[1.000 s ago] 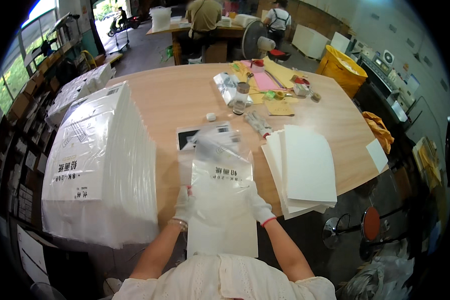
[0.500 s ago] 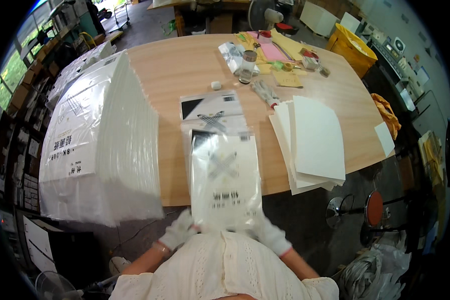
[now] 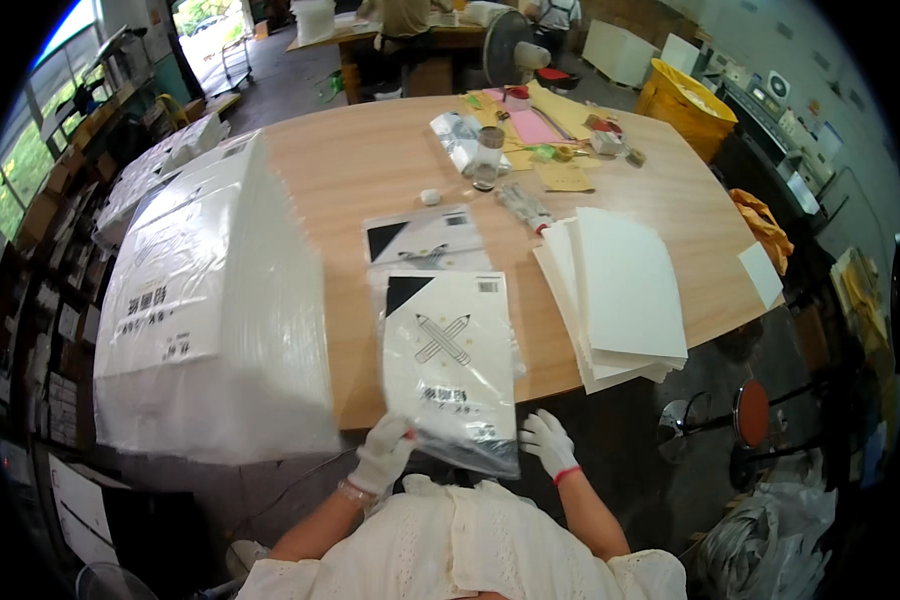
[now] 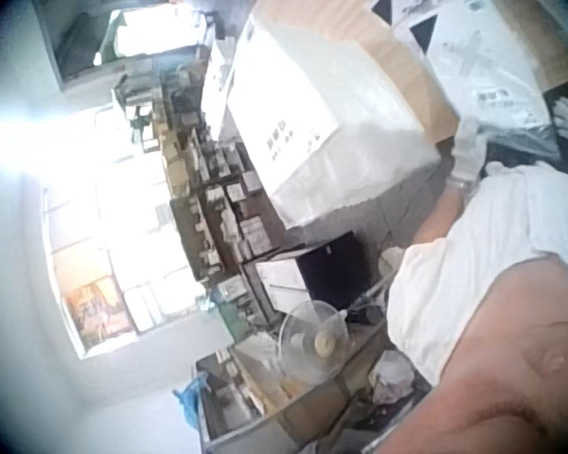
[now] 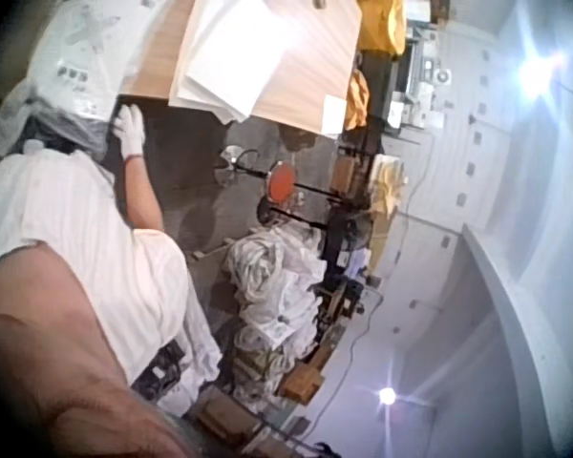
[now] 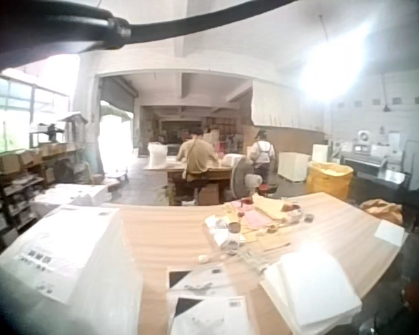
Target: The person repeatedly picks up white sheets of paper from a stack on a table and places them into clear plastic packaging bags. The person then seals the bags and places them on a growing pile of packaged items. The task is performed continuously throughout the clip.
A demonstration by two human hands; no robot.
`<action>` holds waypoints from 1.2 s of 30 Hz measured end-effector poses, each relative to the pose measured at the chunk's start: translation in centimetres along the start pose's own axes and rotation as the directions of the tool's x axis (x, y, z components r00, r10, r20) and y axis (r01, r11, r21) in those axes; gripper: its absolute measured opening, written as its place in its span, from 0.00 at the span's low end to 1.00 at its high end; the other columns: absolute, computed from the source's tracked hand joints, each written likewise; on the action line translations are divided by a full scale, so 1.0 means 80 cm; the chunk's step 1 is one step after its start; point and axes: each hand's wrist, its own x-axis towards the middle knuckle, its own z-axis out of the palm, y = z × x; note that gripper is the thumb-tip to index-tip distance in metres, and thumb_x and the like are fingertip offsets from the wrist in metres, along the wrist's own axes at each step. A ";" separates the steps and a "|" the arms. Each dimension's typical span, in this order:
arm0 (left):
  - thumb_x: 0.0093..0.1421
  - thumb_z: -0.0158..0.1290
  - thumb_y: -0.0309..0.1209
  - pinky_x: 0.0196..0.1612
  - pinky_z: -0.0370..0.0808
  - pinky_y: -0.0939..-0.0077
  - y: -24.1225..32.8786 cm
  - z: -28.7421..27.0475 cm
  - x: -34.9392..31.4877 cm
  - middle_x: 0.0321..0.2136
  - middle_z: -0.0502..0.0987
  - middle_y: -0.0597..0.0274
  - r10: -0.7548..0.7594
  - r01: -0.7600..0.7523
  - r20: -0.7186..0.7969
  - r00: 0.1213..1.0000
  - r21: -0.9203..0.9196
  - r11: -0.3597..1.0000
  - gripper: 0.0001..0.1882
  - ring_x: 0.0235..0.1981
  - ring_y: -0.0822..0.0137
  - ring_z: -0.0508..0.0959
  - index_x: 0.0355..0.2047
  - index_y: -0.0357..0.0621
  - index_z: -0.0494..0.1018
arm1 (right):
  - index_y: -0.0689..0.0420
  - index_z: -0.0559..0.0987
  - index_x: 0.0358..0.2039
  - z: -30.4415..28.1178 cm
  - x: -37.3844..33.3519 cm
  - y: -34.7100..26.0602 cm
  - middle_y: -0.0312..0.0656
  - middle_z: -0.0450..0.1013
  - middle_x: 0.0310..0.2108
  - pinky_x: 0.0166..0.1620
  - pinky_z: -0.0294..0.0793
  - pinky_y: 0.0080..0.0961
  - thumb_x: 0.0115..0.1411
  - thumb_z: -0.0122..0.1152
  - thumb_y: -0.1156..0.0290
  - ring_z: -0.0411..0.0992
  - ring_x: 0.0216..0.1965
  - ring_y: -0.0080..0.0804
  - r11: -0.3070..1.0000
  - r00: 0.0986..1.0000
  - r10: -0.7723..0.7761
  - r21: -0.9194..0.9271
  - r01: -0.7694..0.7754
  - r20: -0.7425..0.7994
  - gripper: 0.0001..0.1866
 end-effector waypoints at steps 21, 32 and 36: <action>0.63 0.37 0.36 0.57 0.59 0.64 -0.021 -0.365 -0.111 0.47 0.65 0.57 -0.145 -0.206 -0.973 0.181 -0.182 0.962 0.16 0.49 0.63 0.65 0.48 0.41 0.62 | 0.60 0.68 0.51 0.421 -0.096 -0.200 0.44 0.71 0.41 0.41 0.73 0.23 0.62 0.49 0.59 0.72 0.35 0.28 0.807 0.365 -0.286 0.018 0.590 0.886 0.21; 0.51 0.53 0.37 0.39 0.69 0.56 -0.080 0.084 0.101 0.33 0.73 0.56 -0.072 0.110 -0.092 0.993 0.546 0.830 0.09 0.39 0.54 0.72 0.28 0.46 0.73 | 0.60 0.69 0.49 0.091 -0.024 -0.060 0.42 0.73 0.34 0.32 0.73 0.20 0.62 0.49 0.66 0.70 0.28 0.23 0.949 0.970 0.203 -0.273 -0.160 0.137 0.17; 0.52 0.50 0.41 0.37 0.68 0.55 -0.150 0.107 0.158 0.27 0.73 0.55 0.075 -0.058 0.004 0.997 0.677 0.734 0.12 0.39 0.53 0.71 0.25 0.45 0.72 | 0.60 0.69 0.48 0.079 -0.023 -0.064 0.41 0.71 0.32 0.29 0.71 0.18 0.62 0.50 0.66 0.69 0.25 0.22 0.968 0.977 0.186 -0.193 -0.163 0.106 0.17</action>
